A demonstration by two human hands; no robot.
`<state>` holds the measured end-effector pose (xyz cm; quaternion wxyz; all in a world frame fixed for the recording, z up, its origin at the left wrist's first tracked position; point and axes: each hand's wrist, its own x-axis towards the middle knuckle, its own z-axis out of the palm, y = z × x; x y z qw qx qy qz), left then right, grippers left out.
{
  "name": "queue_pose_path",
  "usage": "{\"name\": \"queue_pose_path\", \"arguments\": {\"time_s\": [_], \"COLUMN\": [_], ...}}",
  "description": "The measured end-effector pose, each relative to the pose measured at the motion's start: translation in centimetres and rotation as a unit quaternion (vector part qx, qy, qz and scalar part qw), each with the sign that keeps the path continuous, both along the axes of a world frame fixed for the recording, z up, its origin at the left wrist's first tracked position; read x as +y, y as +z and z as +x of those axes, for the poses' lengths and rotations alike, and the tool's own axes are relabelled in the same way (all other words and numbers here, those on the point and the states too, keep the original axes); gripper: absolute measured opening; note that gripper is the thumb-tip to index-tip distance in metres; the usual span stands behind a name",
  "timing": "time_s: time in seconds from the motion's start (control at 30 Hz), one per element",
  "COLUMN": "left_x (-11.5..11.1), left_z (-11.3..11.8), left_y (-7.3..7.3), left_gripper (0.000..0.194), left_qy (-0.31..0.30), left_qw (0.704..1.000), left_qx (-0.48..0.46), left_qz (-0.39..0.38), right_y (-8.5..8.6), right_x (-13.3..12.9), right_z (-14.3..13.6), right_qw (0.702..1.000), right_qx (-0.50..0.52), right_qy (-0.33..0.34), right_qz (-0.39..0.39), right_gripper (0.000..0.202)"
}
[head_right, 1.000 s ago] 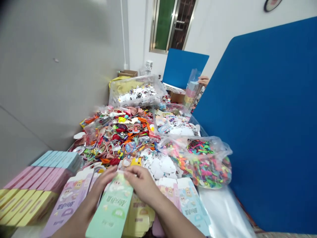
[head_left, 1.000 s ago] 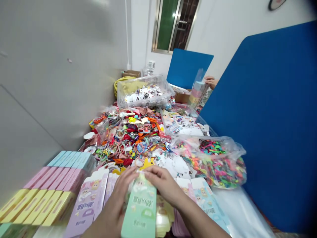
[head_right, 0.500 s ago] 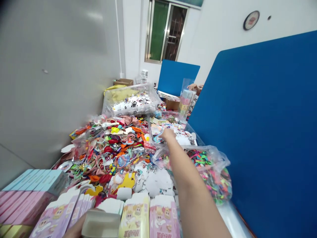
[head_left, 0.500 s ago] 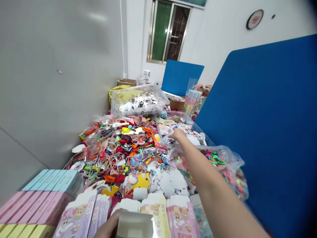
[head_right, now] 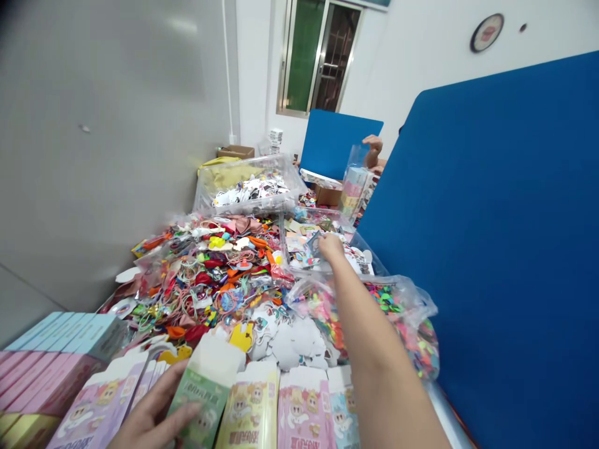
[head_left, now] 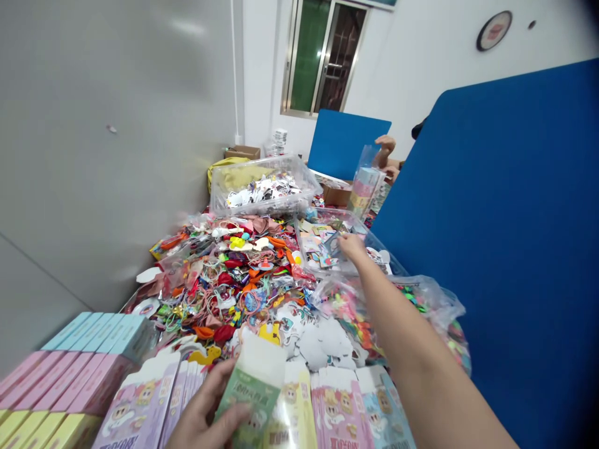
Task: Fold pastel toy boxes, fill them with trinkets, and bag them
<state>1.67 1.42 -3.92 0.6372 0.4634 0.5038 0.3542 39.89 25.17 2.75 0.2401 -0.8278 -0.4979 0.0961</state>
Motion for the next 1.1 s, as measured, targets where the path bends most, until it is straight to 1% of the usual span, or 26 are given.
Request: {"name": "queue_pose_path", "arguments": {"time_s": [0.1,0.17,0.23,0.27,0.3,0.33,0.37,0.43,0.5,0.57,0.6,0.63,0.67,0.73,0.77,0.8,0.83,0.87,0.93,1.0,1.1], "left_x": [0.2,0.3,0.4,0.4,0.3,0.3,0.2,-0.1,-0.4,-0.6,-0.7,-0.7,-0.8,-0.8,-0.8,-0.8,-0.8,-0.9,-0.9,-1.0,-0.9], "left_z": [0.5,0.8,1.0,1.1,1.3,1.4,1.5,1.9,2.1,2.2,2.2,2.1,1.9,1.6,1.5,1.3,1.2,1.1,1.0,0.7,0.2], "left_y": [0.3,0.7,1.0,1.1,1.2,1.3,1.4,1.3,1.2,1.2,1.2,1.3,1.3,1.5,1.5,1.5,1.5,1.4,1.2,1.1,1.2], "left_gripper": [0.060,0.056,0.054,0.054,0.053,0.053,0.053,0.051,0.051,0.050,0.050,0.050,0.050,0.052,0.053,0.053,0.054,0.054,0.054,0.054,0.053], "left_qy": [-0.005,-0.009,-0.005,-0.003,-0.002,-0.003,-0.005,-0.010,-0.011,-0.006,-0.002,0.003,0.010,0.028,0.035,0.040,0.044,0.046,0.051,0.060,0.085], "left_qw": [1.000,1.000,0.999,0.999,0.998,0.998,0.998,0.997,0.997,0.997,0.997,0.997,0.997,0.997,0.997,0.997,0.997,0.997,0.997,0.997,0.994], "left_qx": [0.001,-0.019,-0.040,-0.050,-0.058,-0.064,-0.069,-0.078,-0.077,-0.069,-0.064,-0.060,-0.059,-0.060,-0.060,-0.060,-0.058,-0.054,-0.045,-0.041,-0.054], "left_qz": [-0.005,0.000,0.004,0.005,0.005,0.006,0.007,0.013,0.021,0.031,0.036,0.038,0.038,0.031,0.027,0.024,0.023,0.023,0.030,0.037,0.044], "right_y": [2.1,3.6,4.7,5.0,5.0,4.9,4.6,3.6,2.5,1.7,1.5,1.4,1.3,0.8,0.3,-0.3,-1.1,-2.0,-3.7,-5.2,-6.5], "right_x": [-2.3,-4.3,-7.2,-9.0,-10.8,-12.7,-14.5,-17.5,-19.2,-19.7,-19.7,-19.5,-19.2,-18.4,-18.1,-17.8,-17.6,-17.5,-17.4,-17.5,-17.1], "right_z": [-0.7,-2.3,-5.0,-6.6,-8.3,-10.0,-11.5,-14.1,-15.6,-15.9,-15.5,-15.0,-14.3,-12.8,-12.1,-11.6,-11.4,-11.5,-12.2,-13.5,-15.2], "right_qw": [0.996,0.990,0.980,0.970,0.935,0.900,0.878,0.865,0.866,0.869,0.873,0.880,0.892,0.925,0.938,0.949,0.956,0.959,0.954,0.950,0.950], "right_qx": [0.028,0.058,0.109,0.147,0.243,0.312,0.346,0.363,0.338,0.271,0.231,0.194,0.167,0.139,0.126,0.106,0.080,0.053,0.008,-0.013,-0.022], "right_qy": [-0.012,0.000,0.048,0.093,0.169,0.230,0.266,0.302,0.350,0.407,0.425,0.426,0.408,0.329,0.292,0.269,0.263,0.270,0.298,0.313,0.311], "right_qz": [0.084,0.128,0.157,0.169,0.195,0.201,0.196,0.172,0.117,0.073,0.069,0.079,0.099,0.134,0.135,0.122,0.098,0.068,0.017,-0.002,-0.015], "right_gripper": [0.028,0.029,0.028,0.026,0.025,0.026,0.027,0.026,0.025,0.023,0.023,0.023,0.023,0.022,0.020,0.017,0.015,0.014,0.014,0.013,0.021]}}
